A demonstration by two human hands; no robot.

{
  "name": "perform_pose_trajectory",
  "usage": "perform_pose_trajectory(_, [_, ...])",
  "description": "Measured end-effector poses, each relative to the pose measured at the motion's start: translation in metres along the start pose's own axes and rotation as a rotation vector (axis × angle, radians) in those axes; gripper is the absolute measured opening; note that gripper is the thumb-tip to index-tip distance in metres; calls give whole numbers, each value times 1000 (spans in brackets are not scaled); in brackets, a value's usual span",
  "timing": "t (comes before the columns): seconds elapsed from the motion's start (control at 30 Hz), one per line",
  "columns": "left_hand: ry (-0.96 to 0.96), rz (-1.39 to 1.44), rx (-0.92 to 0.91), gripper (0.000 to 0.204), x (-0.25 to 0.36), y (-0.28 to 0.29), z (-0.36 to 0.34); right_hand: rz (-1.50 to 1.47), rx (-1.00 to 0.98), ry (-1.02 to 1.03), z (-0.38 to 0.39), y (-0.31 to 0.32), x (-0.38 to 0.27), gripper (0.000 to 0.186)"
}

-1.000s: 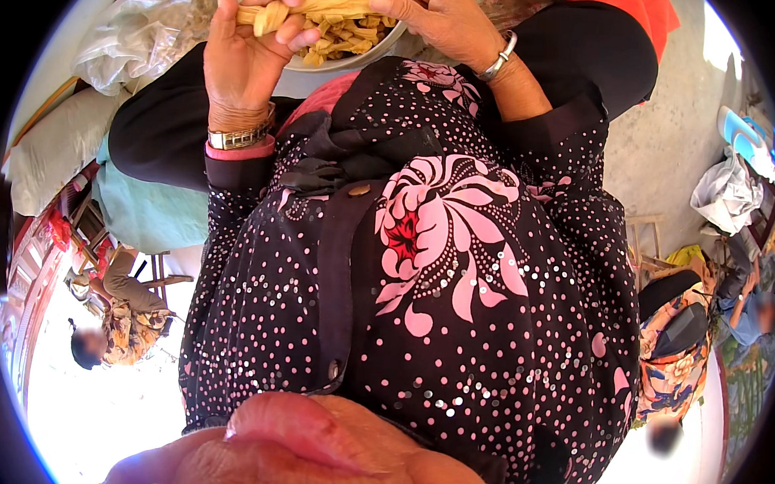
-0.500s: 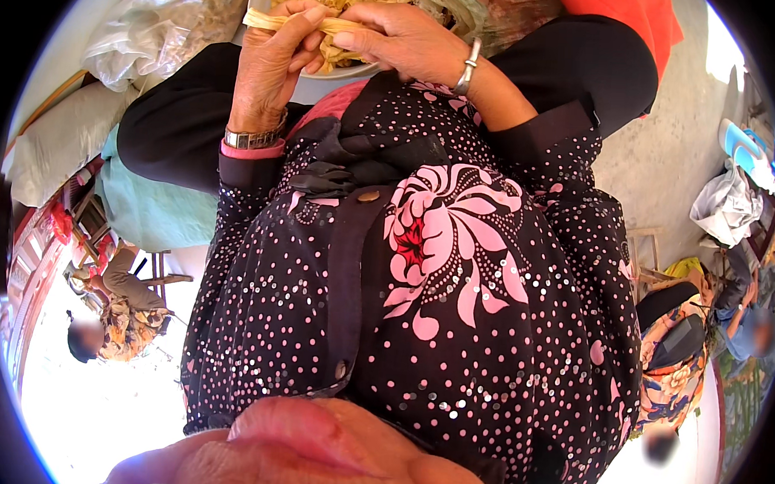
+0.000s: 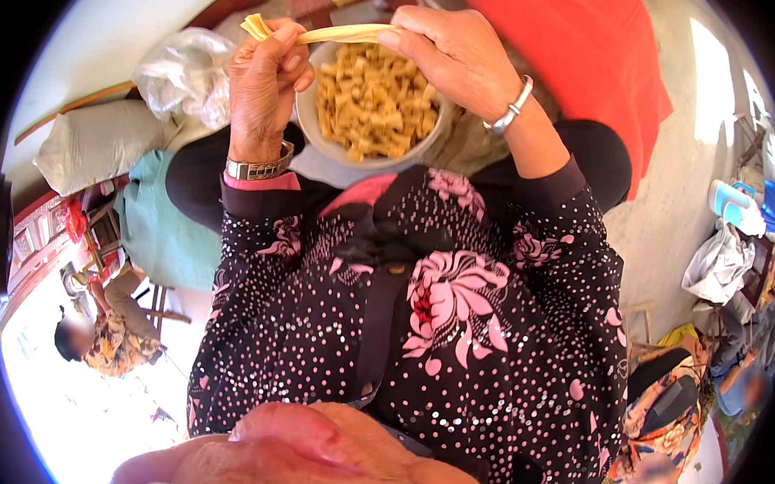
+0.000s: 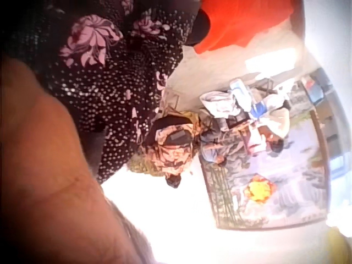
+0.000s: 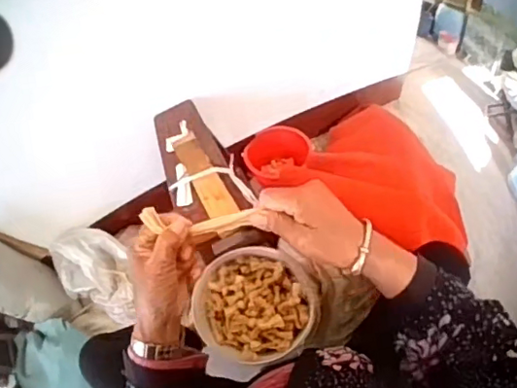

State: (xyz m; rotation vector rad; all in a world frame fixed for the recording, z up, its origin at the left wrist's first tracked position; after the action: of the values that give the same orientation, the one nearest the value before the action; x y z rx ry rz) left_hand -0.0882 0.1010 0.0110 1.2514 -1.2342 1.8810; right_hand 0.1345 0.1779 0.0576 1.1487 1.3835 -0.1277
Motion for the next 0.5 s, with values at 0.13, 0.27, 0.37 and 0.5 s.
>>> perform_pose_trajectory(0.13, [-129, -88, 1, 14, 36, -14, -43, 91, 169, 53, -65, 18, 5, 32])
perform_pose_trajectory(0.27, [-212, -116, -8, 16, 47, -24, -91, 183, 323, 94, -106, 18, 15, 34])
perform_pose_trajectory(0.37, [-234, -180, 39, 16, 52, -27, -111, 274, 375, 120, -131, 15, 31, 37])
perform_pose_trajectory(0.5, [-211, -433, 175, 17, 30, -19, -137, 388, 342, 84, -150, -2, 73, 38])
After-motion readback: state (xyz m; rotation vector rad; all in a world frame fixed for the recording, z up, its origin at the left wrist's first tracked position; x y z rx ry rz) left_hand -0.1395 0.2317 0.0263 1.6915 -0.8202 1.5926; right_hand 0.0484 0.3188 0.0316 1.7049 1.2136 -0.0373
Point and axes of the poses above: each hand's wrist, its own z-axis away from the middle knuckle, its own y-axis out of the back of the hand, x = y × z, the point moved 4 cm from there along -z, towards the middle knuckle, and after that the axes turned 4 degrees about x, right-handed, at the moved point
